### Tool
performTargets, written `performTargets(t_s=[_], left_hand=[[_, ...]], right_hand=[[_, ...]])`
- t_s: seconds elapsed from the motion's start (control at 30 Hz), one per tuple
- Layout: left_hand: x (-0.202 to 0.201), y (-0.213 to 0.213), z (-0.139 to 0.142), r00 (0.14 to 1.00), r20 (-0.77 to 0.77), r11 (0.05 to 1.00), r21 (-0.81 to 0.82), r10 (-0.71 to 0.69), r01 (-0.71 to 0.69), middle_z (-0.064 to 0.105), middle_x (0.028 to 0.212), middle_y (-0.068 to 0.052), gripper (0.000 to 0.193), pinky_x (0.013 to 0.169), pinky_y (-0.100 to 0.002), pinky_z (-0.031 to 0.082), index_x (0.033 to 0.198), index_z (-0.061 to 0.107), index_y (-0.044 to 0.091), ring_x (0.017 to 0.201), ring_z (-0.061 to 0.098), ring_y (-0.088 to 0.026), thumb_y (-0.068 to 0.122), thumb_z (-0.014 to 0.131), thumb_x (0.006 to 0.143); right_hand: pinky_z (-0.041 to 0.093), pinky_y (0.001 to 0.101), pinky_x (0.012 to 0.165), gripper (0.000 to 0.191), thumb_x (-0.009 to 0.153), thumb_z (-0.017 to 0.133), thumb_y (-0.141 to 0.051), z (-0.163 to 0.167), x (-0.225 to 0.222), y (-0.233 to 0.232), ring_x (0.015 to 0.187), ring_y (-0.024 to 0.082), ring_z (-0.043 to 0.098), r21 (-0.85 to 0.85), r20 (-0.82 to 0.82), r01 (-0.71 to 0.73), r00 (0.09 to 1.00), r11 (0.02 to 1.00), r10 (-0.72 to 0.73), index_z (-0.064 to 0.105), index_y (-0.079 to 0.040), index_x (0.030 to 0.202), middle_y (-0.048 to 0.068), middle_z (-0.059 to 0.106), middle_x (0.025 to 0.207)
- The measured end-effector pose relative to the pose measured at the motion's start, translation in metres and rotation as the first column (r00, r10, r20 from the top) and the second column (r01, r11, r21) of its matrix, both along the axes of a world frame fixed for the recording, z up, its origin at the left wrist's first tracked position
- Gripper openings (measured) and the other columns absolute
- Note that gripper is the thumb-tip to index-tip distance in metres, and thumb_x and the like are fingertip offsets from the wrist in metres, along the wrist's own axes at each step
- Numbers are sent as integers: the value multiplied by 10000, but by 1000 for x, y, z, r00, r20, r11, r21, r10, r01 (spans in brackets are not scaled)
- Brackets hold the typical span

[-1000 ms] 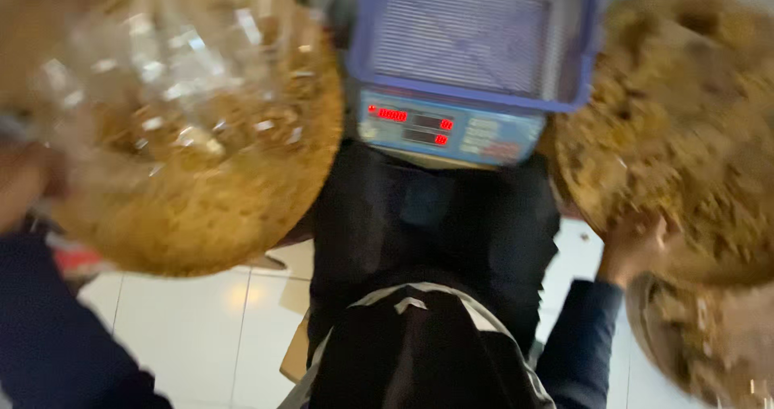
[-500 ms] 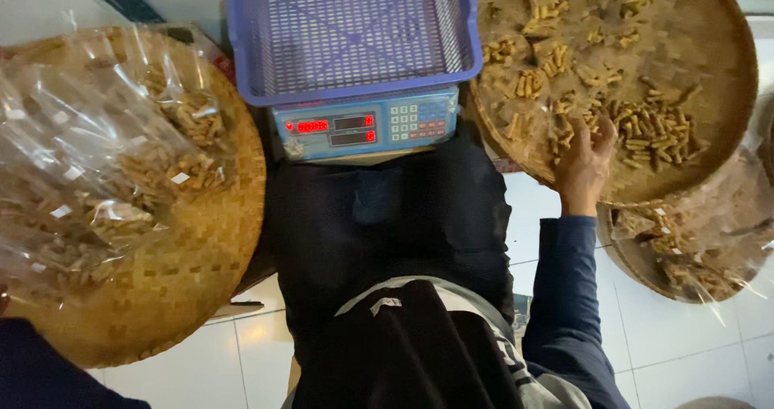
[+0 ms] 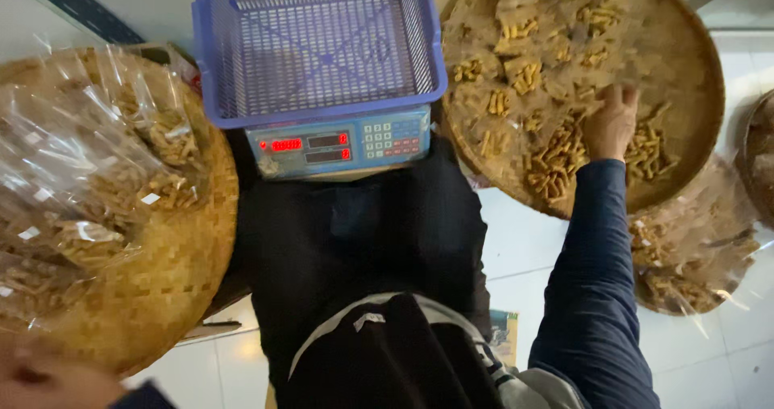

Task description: The person sits on the floor and packs fried snack pieces into small clear plastic bags. They take pieces by hand from large woven bamboo trays, place a bag on a digital weighing scale, add or remove pieces to reach the target weight, then set filled bags with the other finished bags.

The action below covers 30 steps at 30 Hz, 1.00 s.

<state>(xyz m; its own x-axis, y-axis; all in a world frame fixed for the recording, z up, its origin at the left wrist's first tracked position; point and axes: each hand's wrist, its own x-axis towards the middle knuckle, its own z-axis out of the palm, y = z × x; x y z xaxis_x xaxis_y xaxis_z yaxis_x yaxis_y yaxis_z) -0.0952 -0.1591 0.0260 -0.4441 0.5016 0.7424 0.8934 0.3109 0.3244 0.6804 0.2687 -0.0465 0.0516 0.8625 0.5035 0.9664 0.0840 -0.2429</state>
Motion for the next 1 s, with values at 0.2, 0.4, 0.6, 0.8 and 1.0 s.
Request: performTargets(t_s=[0.2, 0.4, 0.6, 0.8, 1.0], left_hand=[[157, 44, -87, 987, 54, 959, -234, -151, 160, 672, 1194, -187, 169, 913, -490, 543, 1134, 679, -5, 1110, 642, -372, -42, 673, 970], [214, 92, -67, 923, 188, 914, -171, -336, 368, 682, 1202, -172, 163, 916, -399, 579, 1105, 711, 12, 1097, 676, -328, -41, 723, 951], [217, 105, -61, 952, 226, 949, -191, -204, 249, 669, 1250, -171, 172, 969, -392, 563, 1142, 705, 5, 1153, 650, -329, -35, 704, 975], [214, 109, -67, 954, 241, 951, -209, -177, 229, 662, 1256, -150, 179, 1013, -402, 555, 1138, 709, 18, 1176, 645, -324, -20, 713, 964], [211, 109, -69, 936, 290, 945, -194, -201, 263, 663, 1250, -154, 148, 951, -381, 564, 1148, 715, 19, 1151, 646, -316, 11, 698, 1001]], right_hand=[[545, 486, 892, 112, 1021, 534, -24, 61, 45, 112, 1034, 383, 708, -170, -303, -237, 936, 956, 179, 620, -68, 964, 146, 673, 991], [508, 539, 804, 236, 937, 689, -24, 102, 71, 172, 1028, 465, 628, 55, 198, -86, 977, 995, 74, 649, -81, 1163, 219, 611, 1190], [515, 533, 913, 409, 972, 684, -11, 76, 72, 216, 1074, 496, 615, -19, 68, -130, 989, 991, 131, 614, -125, 1359, 273, 541, 1297], [518, 534, 979, 514, 892, 517, 161, 43, 57, 223, 1209, 478, 635, 15, 31, -70, 997, 997, 69, 535, -105, 1331, 266, 680, 1212], [509, 517, 871, 471, 894, 508, 184, 59, 70, 211, 1077, 459, 655, 307, 127, -42, 992, 951, 3, 508, -58, 1298, 225, 683, 1165]])
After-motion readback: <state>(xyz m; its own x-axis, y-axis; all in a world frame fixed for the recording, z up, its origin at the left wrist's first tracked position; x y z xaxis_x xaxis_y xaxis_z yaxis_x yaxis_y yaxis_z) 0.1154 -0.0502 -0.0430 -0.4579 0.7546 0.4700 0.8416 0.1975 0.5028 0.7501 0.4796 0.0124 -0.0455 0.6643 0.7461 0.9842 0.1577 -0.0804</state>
